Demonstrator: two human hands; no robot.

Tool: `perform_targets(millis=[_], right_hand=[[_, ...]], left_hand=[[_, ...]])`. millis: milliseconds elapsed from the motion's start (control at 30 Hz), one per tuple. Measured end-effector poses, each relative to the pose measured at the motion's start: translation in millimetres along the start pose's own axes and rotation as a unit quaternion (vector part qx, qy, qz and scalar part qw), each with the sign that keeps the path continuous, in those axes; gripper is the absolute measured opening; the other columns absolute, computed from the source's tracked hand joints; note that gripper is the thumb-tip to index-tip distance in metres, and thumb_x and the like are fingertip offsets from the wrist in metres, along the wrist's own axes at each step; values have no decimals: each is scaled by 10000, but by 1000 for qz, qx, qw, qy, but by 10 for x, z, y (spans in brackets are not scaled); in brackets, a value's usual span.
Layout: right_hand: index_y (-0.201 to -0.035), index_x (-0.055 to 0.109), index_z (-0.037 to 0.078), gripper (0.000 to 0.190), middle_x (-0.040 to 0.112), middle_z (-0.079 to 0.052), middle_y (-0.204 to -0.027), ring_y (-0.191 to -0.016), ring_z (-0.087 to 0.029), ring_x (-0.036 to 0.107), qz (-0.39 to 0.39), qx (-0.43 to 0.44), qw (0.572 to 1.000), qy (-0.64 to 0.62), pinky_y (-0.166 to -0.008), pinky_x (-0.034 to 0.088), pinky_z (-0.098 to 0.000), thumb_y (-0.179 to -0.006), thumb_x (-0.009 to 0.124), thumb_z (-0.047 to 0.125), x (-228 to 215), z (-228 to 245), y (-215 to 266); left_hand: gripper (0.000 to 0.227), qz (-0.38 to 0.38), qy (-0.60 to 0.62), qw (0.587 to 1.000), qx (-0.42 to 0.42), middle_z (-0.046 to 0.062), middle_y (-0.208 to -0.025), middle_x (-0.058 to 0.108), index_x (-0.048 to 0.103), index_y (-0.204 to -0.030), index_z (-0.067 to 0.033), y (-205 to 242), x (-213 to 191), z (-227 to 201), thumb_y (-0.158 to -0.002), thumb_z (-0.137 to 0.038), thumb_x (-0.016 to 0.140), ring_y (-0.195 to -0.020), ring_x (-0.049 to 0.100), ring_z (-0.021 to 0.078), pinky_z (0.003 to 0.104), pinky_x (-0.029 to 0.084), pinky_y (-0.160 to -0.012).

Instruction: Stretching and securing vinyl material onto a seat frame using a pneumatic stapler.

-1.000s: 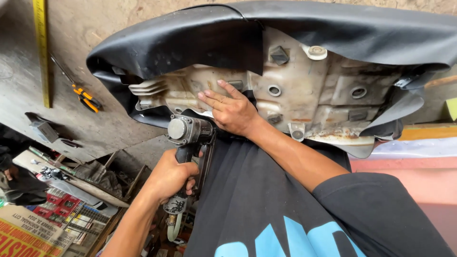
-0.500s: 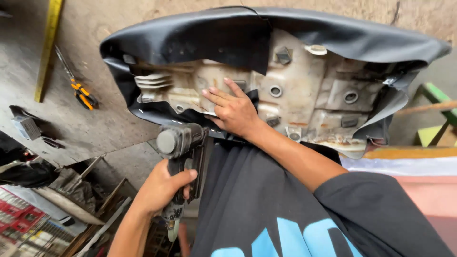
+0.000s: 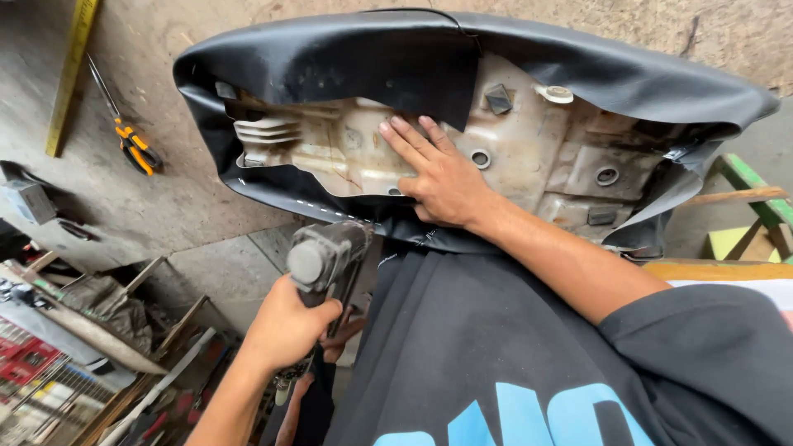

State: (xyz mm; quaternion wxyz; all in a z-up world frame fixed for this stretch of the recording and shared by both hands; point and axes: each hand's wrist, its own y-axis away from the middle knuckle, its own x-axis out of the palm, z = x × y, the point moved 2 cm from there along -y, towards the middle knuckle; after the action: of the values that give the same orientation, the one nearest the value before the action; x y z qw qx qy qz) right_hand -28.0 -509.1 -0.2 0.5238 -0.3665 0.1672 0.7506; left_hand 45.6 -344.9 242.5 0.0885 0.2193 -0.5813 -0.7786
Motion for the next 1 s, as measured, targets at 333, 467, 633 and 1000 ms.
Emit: perform_targets(millis=[333, 467, 633, 1000], right_hand=[[-781, 761, 137, 89, 593, -176, -1542, -1507, -360, 452, -126, 54, 988, -64, -1283, 273, -580, -761, 723, 215, 230, -19, 52], [-781, 762, 114, 124, 628, -178, -1498, -1478, -349, 488, -150, 64, 982, -90, -1278, 289, -570, -830, 695, 206, 212, -27, 51], [-784, 763, 87, 160, 644, -188, -1473, -1454, -343, 517, -169, 69, 977, -107, -1275, 301, -565, -878, 692, 196, 193, -33, 46], [-793, 718, 25, 253, 642, -204, -1465, -1427, -337, 546, -187, 84, 969, -134, -1252, 350, -547, -980, 602, 149, 241, -57, 39]], left_hand=[[222, -15, 10, 999, -38, 81, -359, 475, 629, -533, -15, -477, 260, -203, -724, -94, 712, -350, 493, 210, 315, 440, -439], [263, -11, 20, 998, -57, 102, -359, 457, 587, -484, 6, -406, 254, -384, -716, -36, 705, -343, 452, 200, 290, 427, -416], [275, -19, 33, 996, -80, 121, -358, 463, 578, -481, 23, -405, 339, -548, -721, -14, 708, -331, 469, 204, 308, 432, -389], [220, -31, 56, 990, -123, 148, -381, 497, 592, -528, 30, -507, 501, -839, -728, -12, 674, -338, 515, 235, 332, 464, -405]])
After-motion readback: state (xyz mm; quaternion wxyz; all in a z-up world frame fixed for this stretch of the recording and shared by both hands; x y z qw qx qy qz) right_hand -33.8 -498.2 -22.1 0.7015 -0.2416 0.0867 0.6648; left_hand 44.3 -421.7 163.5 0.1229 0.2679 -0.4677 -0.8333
